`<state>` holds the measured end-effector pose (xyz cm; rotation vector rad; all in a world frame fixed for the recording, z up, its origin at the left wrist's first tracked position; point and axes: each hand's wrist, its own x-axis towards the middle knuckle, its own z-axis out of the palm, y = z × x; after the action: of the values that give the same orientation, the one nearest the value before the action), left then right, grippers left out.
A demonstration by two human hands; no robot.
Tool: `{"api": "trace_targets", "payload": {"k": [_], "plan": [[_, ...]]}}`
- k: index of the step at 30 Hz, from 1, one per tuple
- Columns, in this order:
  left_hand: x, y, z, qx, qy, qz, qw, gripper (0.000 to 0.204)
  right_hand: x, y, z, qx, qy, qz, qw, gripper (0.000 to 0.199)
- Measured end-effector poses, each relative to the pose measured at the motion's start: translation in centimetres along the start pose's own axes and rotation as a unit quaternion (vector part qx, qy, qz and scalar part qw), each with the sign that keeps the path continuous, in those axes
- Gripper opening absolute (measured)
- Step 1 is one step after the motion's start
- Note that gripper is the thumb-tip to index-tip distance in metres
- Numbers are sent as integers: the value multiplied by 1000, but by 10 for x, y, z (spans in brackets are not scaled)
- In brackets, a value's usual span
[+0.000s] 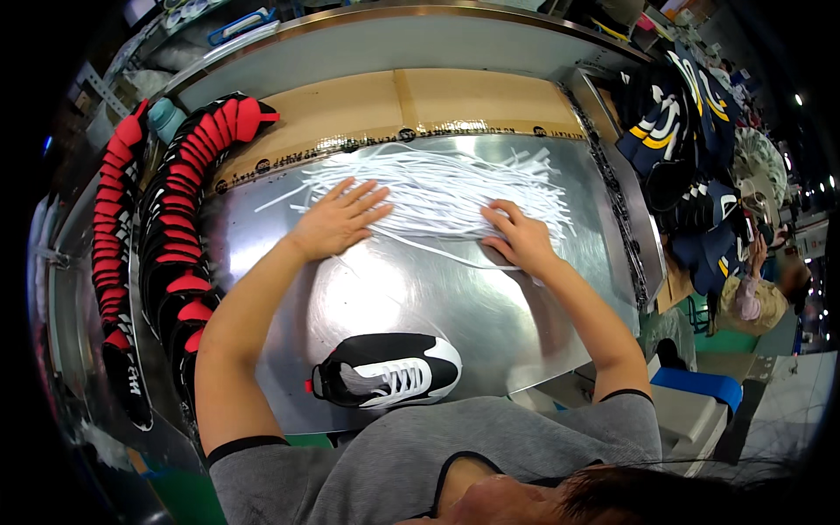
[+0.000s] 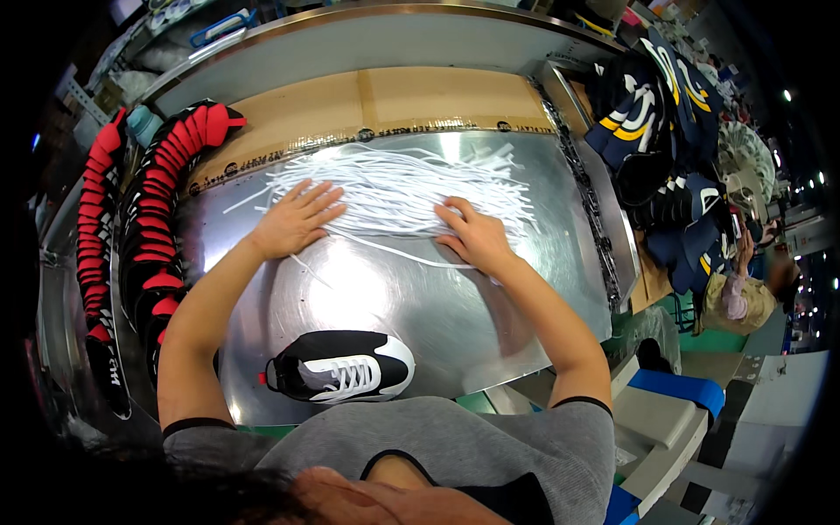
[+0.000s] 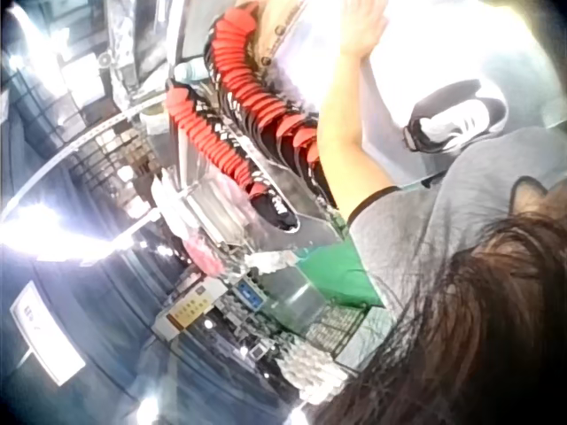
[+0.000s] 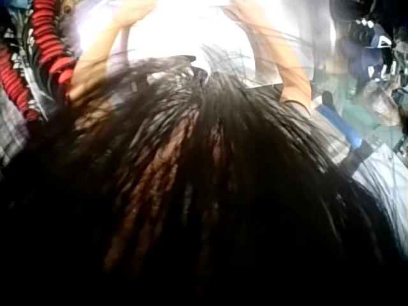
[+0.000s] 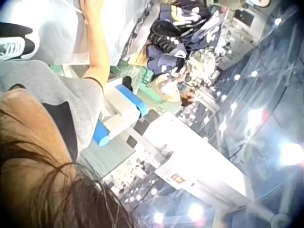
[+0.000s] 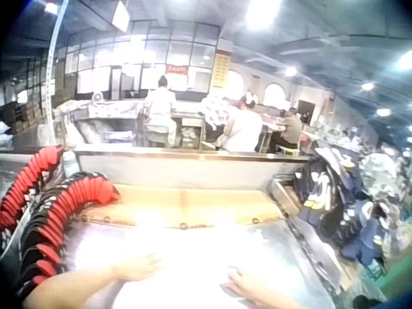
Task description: The person laces the eyelets of shoe uppers by hand using white laces, working on uppers one at a time on a metal workbench.
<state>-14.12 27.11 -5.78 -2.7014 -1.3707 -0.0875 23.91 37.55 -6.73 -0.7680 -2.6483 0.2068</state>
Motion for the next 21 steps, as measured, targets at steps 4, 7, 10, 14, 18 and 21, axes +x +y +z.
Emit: {"api": "trace_targets", "payload": {"k": [4, 7, 10, 14, 18, 21], "plan": [[-27, -29, -7, 50, 4, -34, 998, 60, 50, -25, 1, 28, -26, -7, 999, 46], [-37, -21, -18, 34, 33, -83, 995, 62, 82, -44, -7, 61, -30, 9, 998, 36], [-41, 16, -29, -4, 82, -141, 987, 65, 116, -61, 6, 117, 45, -42, 991, 22], [-51, 84, -64, -119, 165, -159, 966, 57, 183, -63, 47, 61, 18, -71, 995, 29], [-110, 150, -106, -197, 172, -214, 941, 42, 181, -77, 57, 23, 69, -158, 985, 42], [-173, 203, -96, -255, 163, -362, 882, 38, 123, -137, 25, 99, 46, -169, 980, 36]]}}
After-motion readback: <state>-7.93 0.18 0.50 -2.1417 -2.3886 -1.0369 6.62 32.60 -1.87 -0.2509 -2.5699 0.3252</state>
